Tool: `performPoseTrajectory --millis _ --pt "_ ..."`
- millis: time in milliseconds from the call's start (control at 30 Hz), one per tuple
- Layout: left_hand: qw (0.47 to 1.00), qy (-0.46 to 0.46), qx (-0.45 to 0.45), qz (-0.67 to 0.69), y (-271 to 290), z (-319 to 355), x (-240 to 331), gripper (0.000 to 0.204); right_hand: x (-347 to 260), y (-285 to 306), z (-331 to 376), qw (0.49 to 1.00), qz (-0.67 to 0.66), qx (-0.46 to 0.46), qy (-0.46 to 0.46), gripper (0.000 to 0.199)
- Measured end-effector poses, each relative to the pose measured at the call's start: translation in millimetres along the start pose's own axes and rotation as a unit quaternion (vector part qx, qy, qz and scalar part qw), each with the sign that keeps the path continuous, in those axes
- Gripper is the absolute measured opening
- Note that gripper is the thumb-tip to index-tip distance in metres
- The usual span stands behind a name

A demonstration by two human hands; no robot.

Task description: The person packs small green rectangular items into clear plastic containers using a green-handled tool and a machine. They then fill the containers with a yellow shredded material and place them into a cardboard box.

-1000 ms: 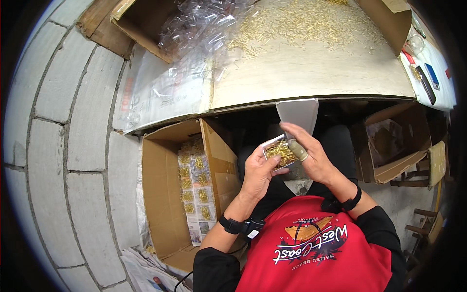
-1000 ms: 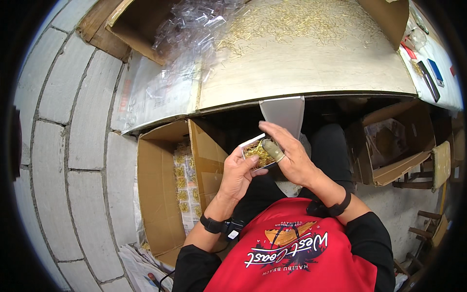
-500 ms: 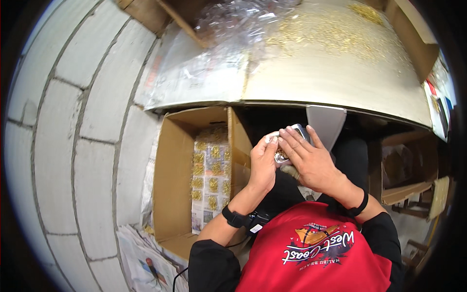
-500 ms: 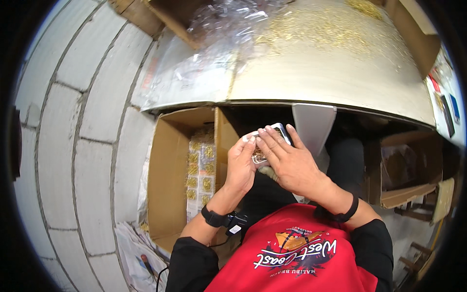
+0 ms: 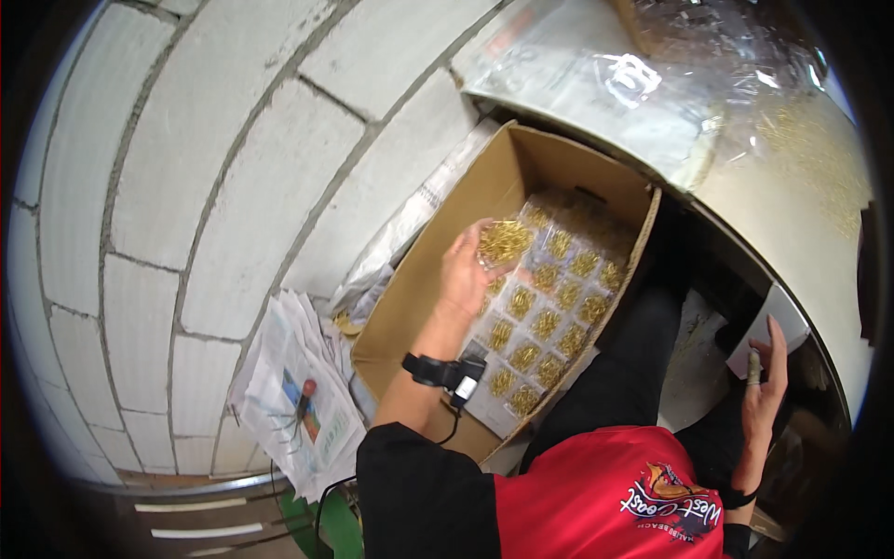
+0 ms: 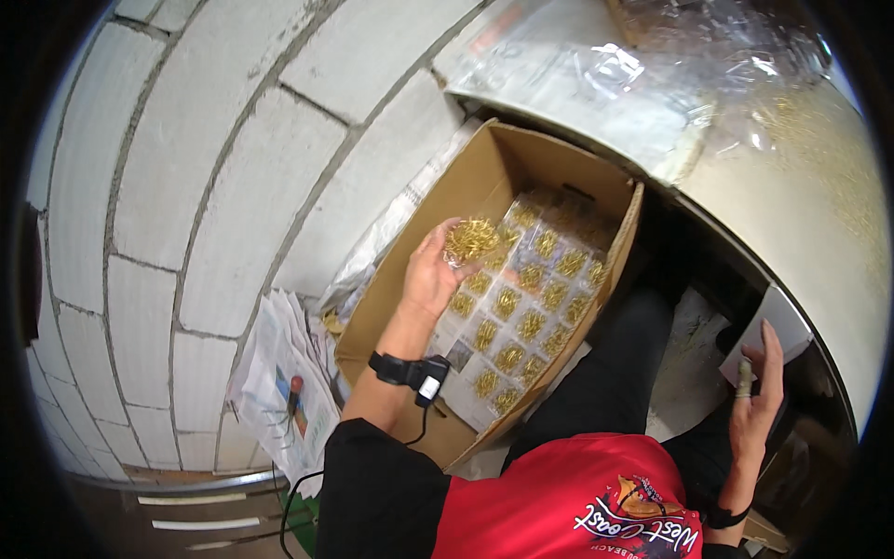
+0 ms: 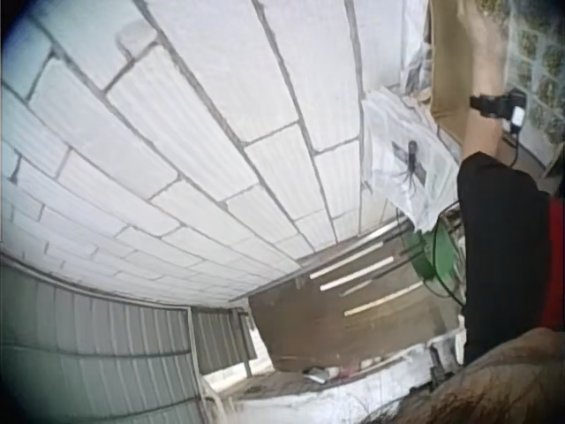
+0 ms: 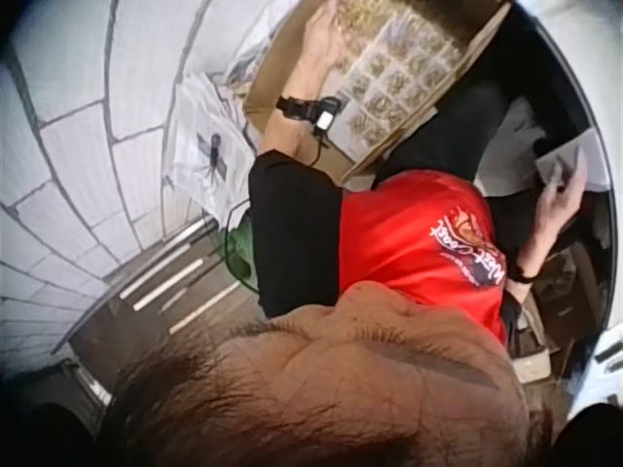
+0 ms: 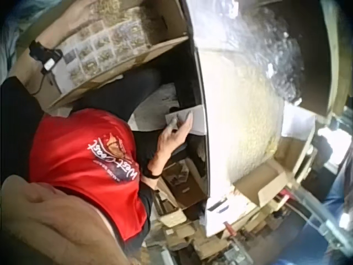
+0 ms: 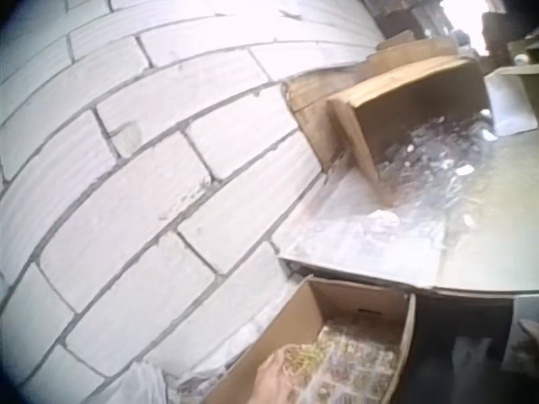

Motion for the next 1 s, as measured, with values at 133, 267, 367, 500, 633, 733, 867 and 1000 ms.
performPoseTrajectory --millis 133,267,367,500,633,733,867,1000 --pt "0.981 0.155 0.113 -0.043 124.8 4.2 -48.4 0.031 11.2 -2.8 -4.6 1.000 0.030 0.002 -0.006 0.046" --pt "0.945 0.239 0.196 -0.109 202.1 30.2 -97.9 0.028 -5.7 -11.9 -27.8 0.997 0.068 -0.014 0.043 0.046" --pt "0.904 0.307 0.256 -0.152 218.7 46.2 -112.3 0.026 -25.5 -22.5 -40.4 0.995 0.048 -0.028 0.086 0.045" --pt "0.861 0.387 0.282 -0.171 266.4 81.8 -163.4 0.023 -37.5 -43.4 -52.1 0.992 0.044 -0.072 0.096 0.047" --pt "0.845 0.380 0.334 -0.175 278.4 104.1 -202.5 0.020 -42.0 -58.1 -57.8 0.989 0.046 -0.097 0.098 0.049" --pt "0.823 0.329 0.373 -0.274 248.4 99.2 -192.1 0.015 -49.5 -62.4 -60.5 0.986 0.033 -0.126 0.102 0.048" --pt "0.750 0.286 0.319 -0.503 301.8 79.7 -224.1 0.019 -58.3 -56.7 -59.9 0.983 0.023 -0.139 0.115 0.046" --pt "0.746 0.263 0.181 -0.584 250.4 59.5 -173.6 0.038 -55.6 -35.4 -61.6 0.965 0.104 -0.153 0.184 0.055"
Point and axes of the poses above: each hand's wrist, its own z-axis away from the middle knuckle, its own y-axis out of the back of the hand, x = y × z, the point moved 5 cm from there along -z, towards the middle knuckle, and after that the axes turned 2 degrees about y, right-handed, at the moved point
